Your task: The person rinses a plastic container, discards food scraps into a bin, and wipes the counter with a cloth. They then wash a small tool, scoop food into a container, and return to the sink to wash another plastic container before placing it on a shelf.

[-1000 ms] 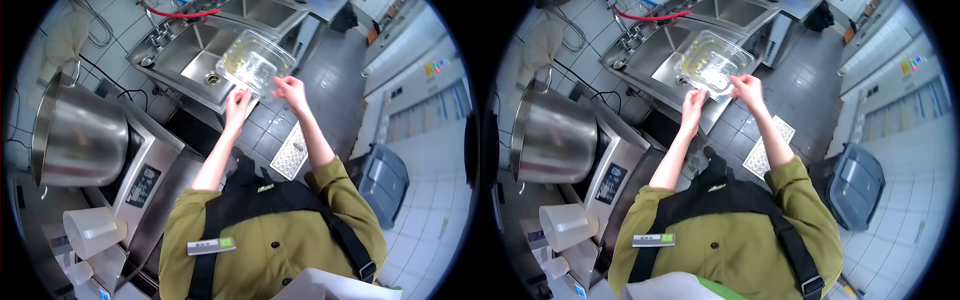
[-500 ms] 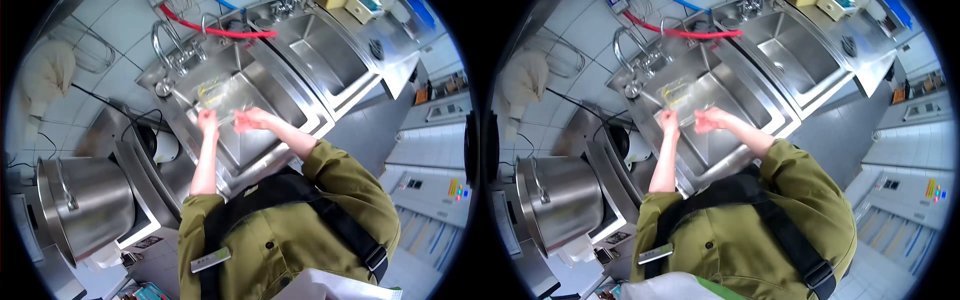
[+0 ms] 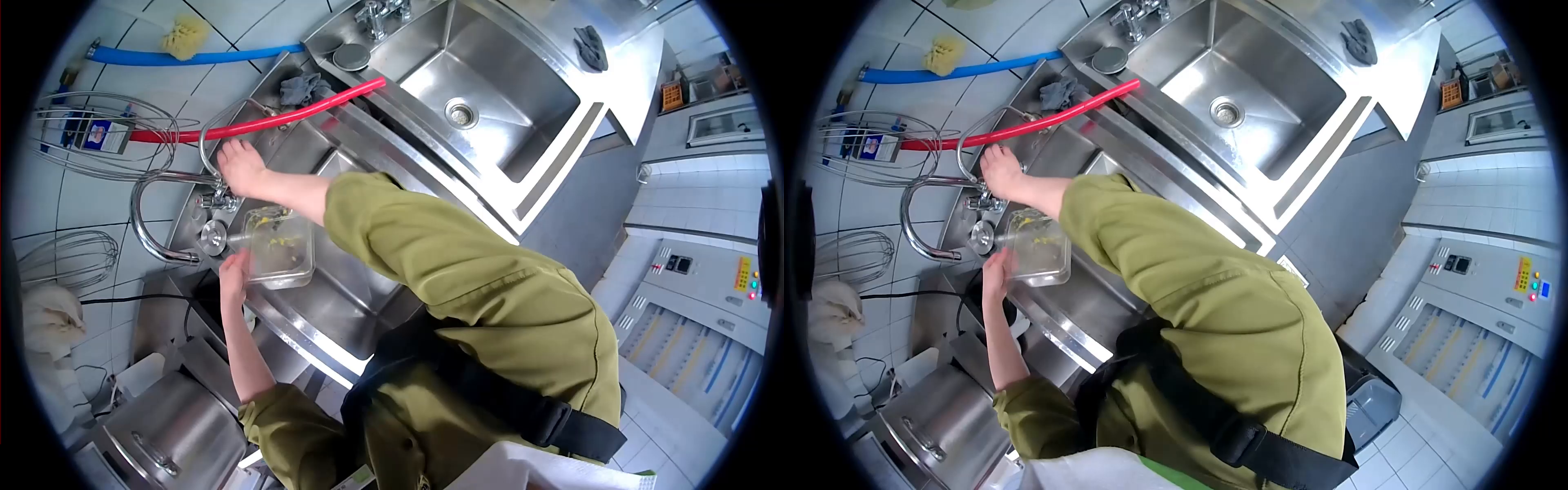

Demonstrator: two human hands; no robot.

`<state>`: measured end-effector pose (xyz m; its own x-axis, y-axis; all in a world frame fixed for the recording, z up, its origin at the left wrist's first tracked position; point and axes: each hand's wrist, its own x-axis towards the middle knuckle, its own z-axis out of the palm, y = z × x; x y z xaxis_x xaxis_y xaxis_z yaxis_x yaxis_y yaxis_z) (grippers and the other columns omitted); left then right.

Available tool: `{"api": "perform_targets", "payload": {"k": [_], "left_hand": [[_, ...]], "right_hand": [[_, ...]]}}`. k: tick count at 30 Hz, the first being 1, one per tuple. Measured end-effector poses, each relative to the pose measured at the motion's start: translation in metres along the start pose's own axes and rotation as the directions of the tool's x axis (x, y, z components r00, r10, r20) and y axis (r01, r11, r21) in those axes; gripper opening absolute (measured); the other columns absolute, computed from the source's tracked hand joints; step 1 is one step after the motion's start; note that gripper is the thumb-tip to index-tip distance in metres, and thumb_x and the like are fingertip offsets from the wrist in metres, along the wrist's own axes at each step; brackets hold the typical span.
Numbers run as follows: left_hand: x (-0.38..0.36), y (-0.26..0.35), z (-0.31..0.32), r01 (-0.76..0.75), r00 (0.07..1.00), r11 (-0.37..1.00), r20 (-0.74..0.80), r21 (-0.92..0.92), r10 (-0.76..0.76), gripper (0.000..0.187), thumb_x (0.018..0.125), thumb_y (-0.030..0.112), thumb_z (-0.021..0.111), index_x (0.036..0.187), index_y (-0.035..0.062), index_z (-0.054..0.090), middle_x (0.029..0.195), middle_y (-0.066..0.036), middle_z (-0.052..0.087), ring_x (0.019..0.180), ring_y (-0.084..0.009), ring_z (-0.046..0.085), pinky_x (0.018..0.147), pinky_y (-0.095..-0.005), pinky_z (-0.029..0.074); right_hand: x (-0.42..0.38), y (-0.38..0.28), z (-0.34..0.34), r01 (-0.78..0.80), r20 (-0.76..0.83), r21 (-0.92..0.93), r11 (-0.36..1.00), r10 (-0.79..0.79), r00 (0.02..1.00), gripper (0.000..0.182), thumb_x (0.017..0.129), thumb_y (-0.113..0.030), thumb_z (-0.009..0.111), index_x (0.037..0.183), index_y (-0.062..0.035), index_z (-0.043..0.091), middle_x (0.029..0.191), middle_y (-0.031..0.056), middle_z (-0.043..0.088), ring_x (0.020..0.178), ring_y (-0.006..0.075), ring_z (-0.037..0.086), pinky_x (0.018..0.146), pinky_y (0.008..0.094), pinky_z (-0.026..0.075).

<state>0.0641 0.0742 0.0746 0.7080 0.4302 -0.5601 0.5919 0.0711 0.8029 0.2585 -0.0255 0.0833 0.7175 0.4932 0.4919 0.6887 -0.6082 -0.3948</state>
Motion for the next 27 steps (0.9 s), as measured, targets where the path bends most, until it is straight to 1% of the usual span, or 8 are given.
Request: {"api": "perform_targets", "payload": {"k": [5,9,13,15,17,19,24,27], "left_hand": [[0.019,-0.016,-0.005,0.104,0.992,0.991,0.082,-0.083,-0.097,0.034,0.078,0.025,0.056,0.101,0.0005,0.049,0.096,-0.007,0.054,0.087,-0.0136,0.051,0.071,-0.0238,0.04],[0.047,-0.035,0.005,0.073,0.997,0.997,-0.025,0.008,-0.072,0.039,0.076,0.027,0.059,0.106,0.0034,0.049,0.095,-0.003,0.053,0.089,-0.0141,0.047,0.08,-0.0278,0.034],[0.037,-0.048,0.022,-0.178,0.984,0.973,-0.048,-0.145,0.172,0.031,0.079,0.023,0.057,0.102,0.0041,0.051,0.089,0.0,0.053,0.083,-0.0104,0.046,0.075,-0.0248,0.036],[0.037,-0.055,0.026,-0.205,0.979,0.936,-0.062,-0.286,0.196,0.029,0.08,0.023,0.055,0.102,0.0034,0.052,0.088,0.001,0.053,0.081,-0.009,0.046,0.073,-0.0234,0.036],[0.034,-0.053,0.029,-0.133,0.99,0.896,-0.096,-0.423,0.102,0.031,0.082,0.022,0.052,0.105,0.0022,0.051,0.087,0.002,0.053,0.079,-0.0078,0.046,0.071,-0.0221,0.036],[0.041,-0.06,0.022,-0.205,0.974,0.955,-0.138,-0.214,0.178,0.04,0.083,0.024,0.05,0.114,-0.0001,0.044,0.099,-0.003,0.052,0.09,-0.0101,0.045,0.079,-0.0237,0.035],[0.004,-0.031,0.02,-0.338,0.941,0.941,-0.018,-0.033,0.337,0.033,0.084,0.02,0.049,0.108,-0.0027,0.049,0.119,-0.012,0.043,0.108,-0.0154,0.039,0.09,-0.0257,0.03],[-0.012,-0.015,0.038,-0.206,0.976,0.979,-0.068,-0.004,0.205,0.028,0.083,0.016,0.05,0.102,-0.0033,0.051,0.114,-0.011,0.046,0.104,-0.0168,0.042,0.088,-0.0269,0.032]], "right_hand": [[0.001,-0.019,-0.06,-0.117,0.544,0.085,0.989,0.052,0.837,0.026,0.062,-0.015,0.051,0.081,0.0001,0.059,0.091,0.0183,0.055,0.079,0.0291,0.056,0.066,0.0406,0.044],[-0.051,0.009,-0.018,-0.021,0.187,0.489,0.872,-0.081,0.979,0.019,0.066,-0.015,0.048,0.067,-0.0005,0.06,0.068,0.0178,0.058,0.076,0.0334,0.055,0.067,0.0387,0.047],[-0.114,-0.006,0.007,-0.637,0.678,0.625,0.45,0.092,0.73,0.022,0.076,-0.022,0.048,0.078,-0.0038,0.06,0.071,0.0135,0.06,0.065,0.0265,0.058,0.061,0.0362,0.045],[-0.141,-0.053,0.025,-0.418,0.418,0.908,0.002,-0.001,0.908,0.029,0.079,-0.033,0.049,0.092,-0.0078,0.056,0.081,0.0139,0.059,0.073,0.0229,0.058,0.067,0.0343,0.043],[-0.158,-0.083,-0.017,-0.703,0.691,0.698,0.136,0.132,0.711,0.04,0.079,-0.038,0.048,0.106,-0.0086,0.046,0.092,0.0161,0.055,0.084,0.0278,0.054,0.074,0.0357,0.041],[-0.194,-0.085,-0.003,-0.207,0.249,0.623,0.754,0.06,0.967,0.047,0.078,-0.038,0.05,0.111,-0.0066,0.04,0.093,0.0163,0.054,0.09,0.031,0.052,0.077,0.0382,0.04],[-0.224,0.013,-0.01,0.462,0.335,0.346,0.816,-0.568,0.752,0.047,0.076,-0.036,0.051,0.111,-0.005,0.044,0.109,0.01,0.049,0.111,0.022,0.039,0.101,0.0385,0.019],[-0.197,0.033,0.014,0.597,0.626,0.098,0.796,-0.516,0.585,0.039,0.077,-0.027,0.047,0.111,-0.0075,0.045,0.113,0.0093,0.047,0.113,0.0196,0.038,0.101,0.0383,0.019]]}}
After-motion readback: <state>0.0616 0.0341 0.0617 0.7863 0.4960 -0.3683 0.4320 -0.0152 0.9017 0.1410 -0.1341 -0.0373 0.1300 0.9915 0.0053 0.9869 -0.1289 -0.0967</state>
